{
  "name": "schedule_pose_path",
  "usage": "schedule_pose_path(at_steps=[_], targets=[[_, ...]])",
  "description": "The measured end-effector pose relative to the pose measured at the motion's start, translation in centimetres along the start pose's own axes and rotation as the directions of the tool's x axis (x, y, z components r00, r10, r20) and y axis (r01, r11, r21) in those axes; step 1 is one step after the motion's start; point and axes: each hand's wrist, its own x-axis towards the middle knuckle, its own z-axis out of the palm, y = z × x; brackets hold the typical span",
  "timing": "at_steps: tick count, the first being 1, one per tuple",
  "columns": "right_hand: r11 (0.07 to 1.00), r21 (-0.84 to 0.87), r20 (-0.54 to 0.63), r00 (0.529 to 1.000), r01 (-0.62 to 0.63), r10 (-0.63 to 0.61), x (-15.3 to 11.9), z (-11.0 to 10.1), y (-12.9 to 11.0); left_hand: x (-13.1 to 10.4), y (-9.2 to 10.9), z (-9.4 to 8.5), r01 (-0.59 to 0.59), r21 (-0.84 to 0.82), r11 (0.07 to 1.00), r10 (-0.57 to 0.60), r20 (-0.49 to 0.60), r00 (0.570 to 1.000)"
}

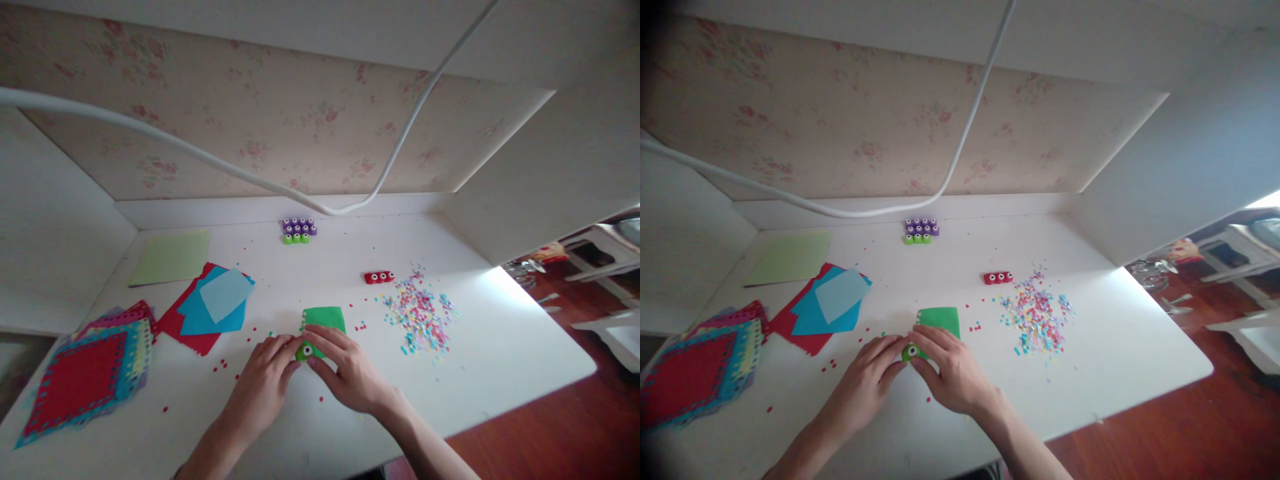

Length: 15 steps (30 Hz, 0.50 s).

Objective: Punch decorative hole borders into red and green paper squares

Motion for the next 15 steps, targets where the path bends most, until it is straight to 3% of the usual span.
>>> schedule_pose_path(at_steps=[3,9,12,15], targets=[[0.992,0.125,0.024,0.999,-0.029,0.026,0.5,-0.5,-1.1,0.3,1.1,0.3,-0.008,-0.104,0.995,0.009,0.005,1.0],[0.925,0.262,0.06,0.961,-0.276,0.269,0.1,-1.4,-0.7,0.4,0.9,1.5,0.087,-0.163,0.983,-0.094,-0.037,0.995],[0.825,0.406,0.024,0.907,-0.393,0.42,-0.3,-2.4,1.1,0.3,1.0,2.2,0.023,-0.09,0.996,-0.028,-0.051,0.998],[0.778,0.461,-0.172,0.817,-0.428,0.551,0.0,-5.2,4.6,0.1,1.3,2.6,-0.113,0.022,0.993,0.114,-0.016,0.993]])
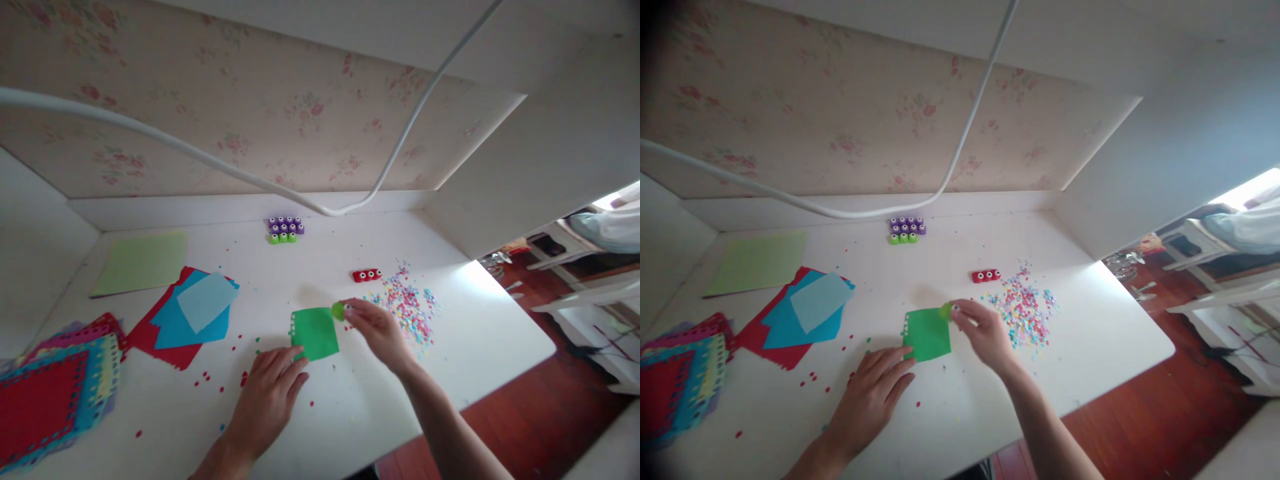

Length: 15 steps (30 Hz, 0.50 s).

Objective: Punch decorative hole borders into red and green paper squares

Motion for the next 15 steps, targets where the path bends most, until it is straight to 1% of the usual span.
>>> schedule_pose_path(at_steps=[1,2,4,5,7,9,12,15], targets=[[0.999,-0.037,-0.13,0.992,-0.011,0.006,1.2,-1.5,0.4,-0.1,0.1,0.1,-0.031,0.024,0.999,0.031,0.016,0.999],[0.996,-0.089,-0.241,0.971,-0.019,-0.003,2.5,-3.0,0.8,-0.2,0.2,0.3,-0.047,0.038,0.998,0.046,0.027,0.999],[0.978,-0.195,-0.404,0.915,-0.071,-0.014,5.0,-6.0,1.7,-0.3,0.2,0.5,-0.051,0.044,0.998,0.05,0.029,0.998],[0.961,-0.248,-0.455,0.891,-0.12,-0.006,6.2,-7.3,2.1,-0.4,0.2,0.6,-0.049,0.042,0.998,0.048,0.024,0.999],[0.901,-0.369,-0.501,0.865,-0.228,0.014,8.1,-9.3,2.9,-0.4,0.2,0.7,-0.046,0.036,0.998,0.046,0.011,0.999],[0.844,-0.447,-0.511,0.859,-0.296,0.03,9.5,-10.2,3.7,-0.3,0.1,0.7,-0.049,0.033,0.998,0.049,-0.001,0.999],[0.81,-0.487,-0.509,0.86,-0.327,0.041,10.7,-10.4,4.8,-0.3,0.0,0.6,-0.054,0.034,0.998,0.055,-0.011,0.998],[0.785,-0.515,-0.499,0.865,-0.345,0.053,11.3,-10.2,5.6,-0.2,0.0,0.6,-0.05,0.035,0.998,0.051,-0.01,0.999]])
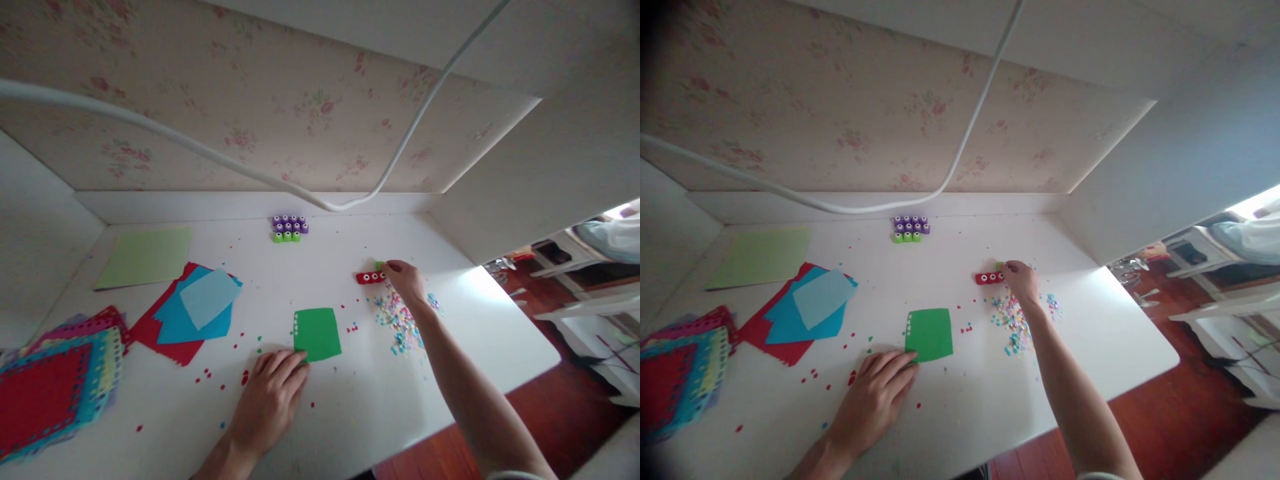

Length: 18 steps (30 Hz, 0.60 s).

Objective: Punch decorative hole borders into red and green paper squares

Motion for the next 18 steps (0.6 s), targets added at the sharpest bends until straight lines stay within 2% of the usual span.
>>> schedule_pose_path(at_steps=[3,6,7,9,12,15,18], targets=[[1.0,-0.03,-0.005,1.0,-0.002,0.002,0.3,-0.1,0.0,0.1,0.0,-0.1,0.012,-0.012,1.0,-0.012,0.011,1.0],[0.999,-0.045,-0.065,0.998,0.012,-0.015,0.1,-0.7,-0.7,0.2,0.0,-0.1,0.02,-0.022,1.0,-0.019,0.016,1.0],[0.998,-0.05,-0.095,0.994,0.05,-0.055,-0.2,-0.7,-1.2,0.2,0.0,-0.2,0.02,-0.022,1.0,-0.02,0.017,1.0],[0.978,-0.053,-0.134,0.969,0.201,-0.207,-1.0,-0.3,-2.6,0.2,0.0,-0.2,0.017,-0.016,1.0,-0.016,0.018,1.0],[0.881,0.013,-0.044,0.881,0.473,-0.472,-2.5,2.0,-5.9,0.3,0.0,-0.2,0.005,0.012,1.0,-0.005,0.024,1.0],[0.791,0.126,0.15,0.777,0.598,-0.611,-3.3,5.6,-10.2,0.3,-0.1,-0.2,-0.023,0.049,0.999,0.02,0.053,0.998],[0.704,0.11,0.242,0.668,0.702,-0.704,-2.9,9.2,-14.6,0.3,-0.2,-0.5,-0.045,0.055,0.997,0.039,0.11,0.993]])
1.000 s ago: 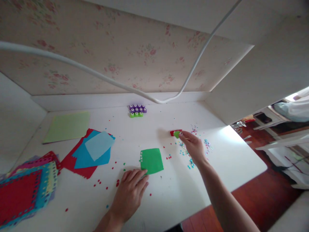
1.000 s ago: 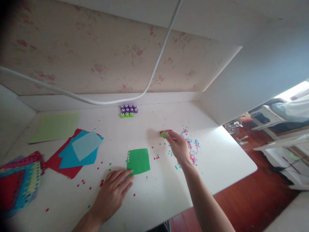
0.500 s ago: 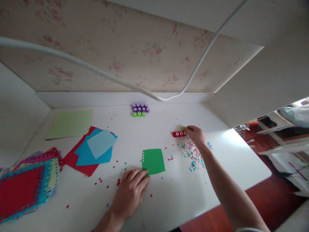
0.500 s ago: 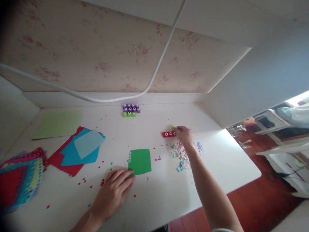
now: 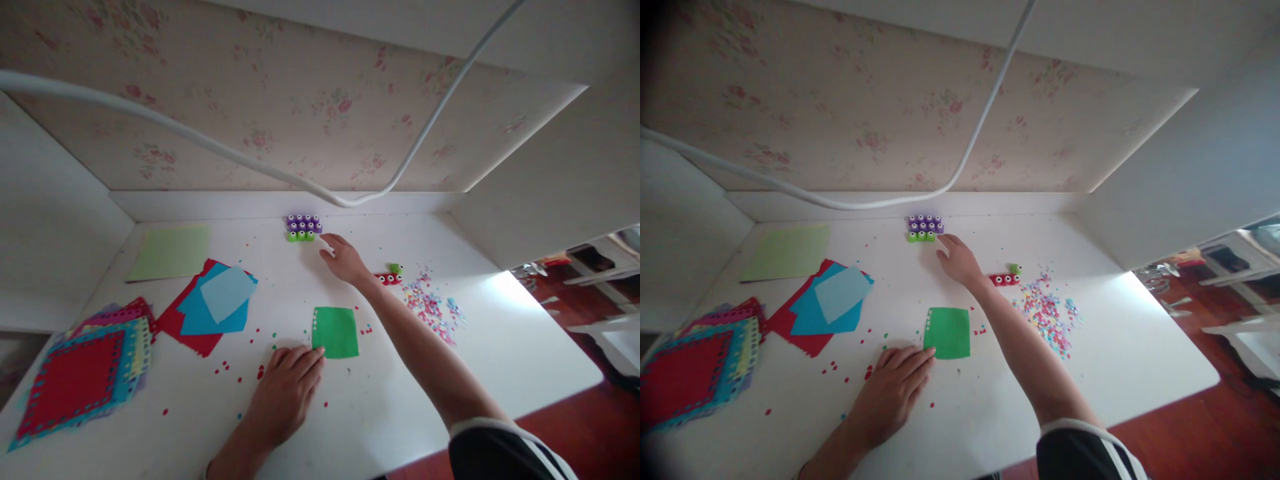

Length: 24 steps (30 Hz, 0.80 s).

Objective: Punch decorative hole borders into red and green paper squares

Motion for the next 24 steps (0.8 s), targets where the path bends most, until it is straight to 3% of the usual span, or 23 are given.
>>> schedule_pose_path(at_steps=[5,9,15,20,22,24], targets=[[0.995,-0.1,0.114,0.993,0.006,0.005,4.9,2.3,-1.3,0.0,0.1,-0.4,0.014,-0.014,1.0,-0.013,0.064,0.998],[0.995,-0.095,0.1,0.994,-0.034,0.043,5.0,2.5,-1.2,0.1,0.1,-0.4,0.033,-0.021,0.999,-0.031,0.077,0.997],[0.999,-0.005,0.143,0.989,0.048,-0.047,0.0,0.9,-2.4,-0.1,0.0,-0.3,0.031,-0.01,0.999,-0.03,0.094,0.995],[0.96,0.196,0.288,0.923,0.202,-0.253,-5.8,-0.4,-3.9,0.1,0.2,-0.3,0.017,-0.004,1.0,-0.016,0.109,0.994],[0.969,0.163,0.261,0.939,0.187,-0.225,-8.0,-1.0,-4.2,0.3,0.2,-0.4,0.014,-0.021,1.0,-0.012,0.104,0.995],[0.99,0.082,0.159,0.979,0.115,-0.127,-10.2,-1.7,-3.9,0.7,0.0,-0.5,0.03,-0.042,0.999,-0.027,0.07,0.997]])
